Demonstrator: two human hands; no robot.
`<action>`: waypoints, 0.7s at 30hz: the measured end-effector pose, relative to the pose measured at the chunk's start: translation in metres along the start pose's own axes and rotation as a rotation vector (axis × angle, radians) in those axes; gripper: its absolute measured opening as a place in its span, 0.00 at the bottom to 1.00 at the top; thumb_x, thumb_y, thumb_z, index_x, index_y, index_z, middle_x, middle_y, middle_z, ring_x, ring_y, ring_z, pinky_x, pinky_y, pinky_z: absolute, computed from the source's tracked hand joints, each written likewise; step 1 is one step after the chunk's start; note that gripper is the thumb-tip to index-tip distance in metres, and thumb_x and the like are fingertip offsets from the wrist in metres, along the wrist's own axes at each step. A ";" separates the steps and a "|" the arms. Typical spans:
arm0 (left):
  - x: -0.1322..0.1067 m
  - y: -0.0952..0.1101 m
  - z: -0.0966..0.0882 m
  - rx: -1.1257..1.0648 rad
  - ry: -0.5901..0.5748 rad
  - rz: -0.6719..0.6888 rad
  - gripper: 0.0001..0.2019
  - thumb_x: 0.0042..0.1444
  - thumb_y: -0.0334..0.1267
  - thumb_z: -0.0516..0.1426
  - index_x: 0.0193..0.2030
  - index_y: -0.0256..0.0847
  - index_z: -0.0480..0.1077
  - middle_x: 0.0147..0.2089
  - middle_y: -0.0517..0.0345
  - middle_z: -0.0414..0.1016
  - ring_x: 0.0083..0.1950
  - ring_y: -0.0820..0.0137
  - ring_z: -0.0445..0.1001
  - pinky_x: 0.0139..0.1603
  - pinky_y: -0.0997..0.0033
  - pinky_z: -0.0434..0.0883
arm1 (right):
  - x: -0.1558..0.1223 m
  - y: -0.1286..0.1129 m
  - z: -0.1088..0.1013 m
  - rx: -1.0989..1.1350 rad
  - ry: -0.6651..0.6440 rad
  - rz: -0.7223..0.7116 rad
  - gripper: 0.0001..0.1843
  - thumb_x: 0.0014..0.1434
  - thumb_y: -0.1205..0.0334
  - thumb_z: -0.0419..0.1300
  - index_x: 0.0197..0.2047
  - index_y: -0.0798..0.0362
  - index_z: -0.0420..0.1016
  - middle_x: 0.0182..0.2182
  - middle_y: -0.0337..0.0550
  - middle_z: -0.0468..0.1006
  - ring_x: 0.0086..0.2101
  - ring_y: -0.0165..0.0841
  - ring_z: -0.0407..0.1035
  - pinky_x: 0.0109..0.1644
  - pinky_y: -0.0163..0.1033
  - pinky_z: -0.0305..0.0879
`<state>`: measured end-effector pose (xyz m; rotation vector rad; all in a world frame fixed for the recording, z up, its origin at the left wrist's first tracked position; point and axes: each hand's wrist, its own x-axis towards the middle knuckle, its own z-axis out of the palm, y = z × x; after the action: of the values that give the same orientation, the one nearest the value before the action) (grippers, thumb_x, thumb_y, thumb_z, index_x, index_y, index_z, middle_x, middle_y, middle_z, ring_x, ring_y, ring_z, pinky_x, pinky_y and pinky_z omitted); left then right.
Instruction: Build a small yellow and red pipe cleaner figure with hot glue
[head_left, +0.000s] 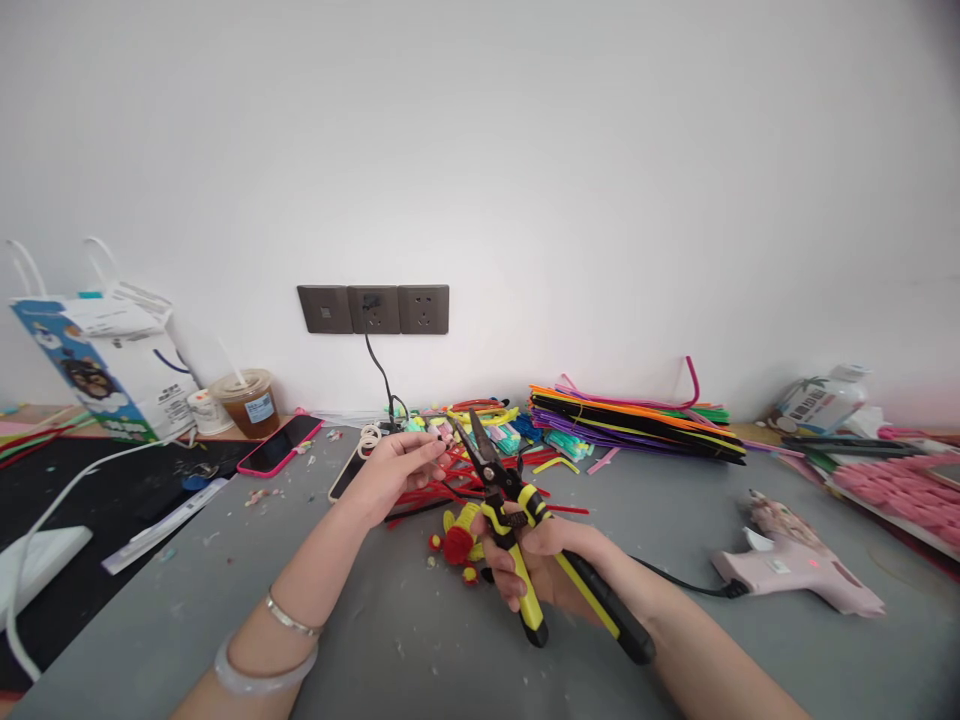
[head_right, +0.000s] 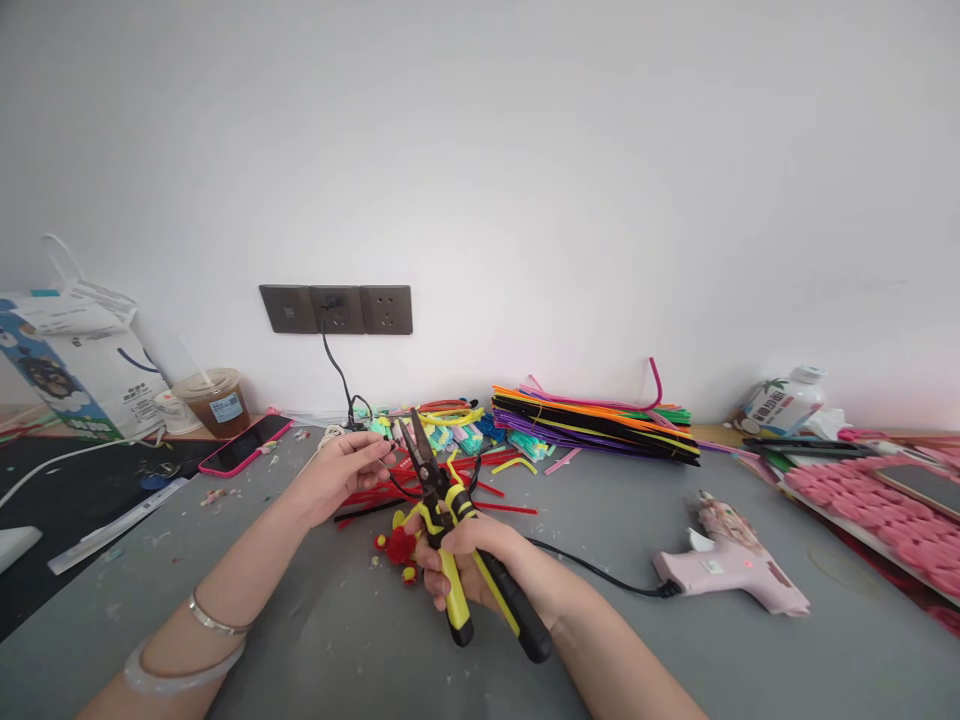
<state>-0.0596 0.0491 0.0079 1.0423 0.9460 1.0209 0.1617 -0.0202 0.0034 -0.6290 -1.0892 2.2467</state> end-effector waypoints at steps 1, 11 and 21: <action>0.000 0.000 0.001 0.012 0.005 0.016 0.17 0.43 0.46 0.72 0.31 0.36 0.75 0.29 0.59 0.76 0.27 0.76 0.72 0.25 0.78 0.63 | -0.002 -0.003 0.000 -0.002 0.004 -0.020 0.23 0.48 0.55 0.62 0.47 0.53 0.69 0.29 0.38 0.63 0.26 0.30 0.61 0.38 0.42 0.64; -0.004 -0.001 0.011 0.149 -0.076 0.086 0.19 0.49 0.51 0.67 0.28 0.38 0.68 0.21 0.66 0.64 0.22 0.79 0.58 0.22 0.78 0.54 | -0.029 -0.066 -0.021 -0.683 0.563 -0.149 0.23 0.51 0.49 0.60 0.47 0.51 0.71 0.33 0.43 0.71 0.32 0.38 0.66 0.38 0.44 0.62; -0.006 -0.010 0.019 0.189 -0.079 0.065 0.17 0.48 0.51 0.68 0.30 0.38 0.73 0.26 0.60 0.73 0.28 0.73 0.73 0.27 0.76 0.65 | -0.009 -0.037 -0.032 -1.609 0.836 0.045 0.21 0.54 0.59 0.61 0.50 0.56 0.64 0.44 0.55 0.77 0.41 0.45 0.71 0.38 0.39 0.60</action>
<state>-0.0407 0.0372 0.0037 1.2685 0.9626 0.9501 0.1982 0.0109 0.0173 -1.8840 -2.1076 0.4415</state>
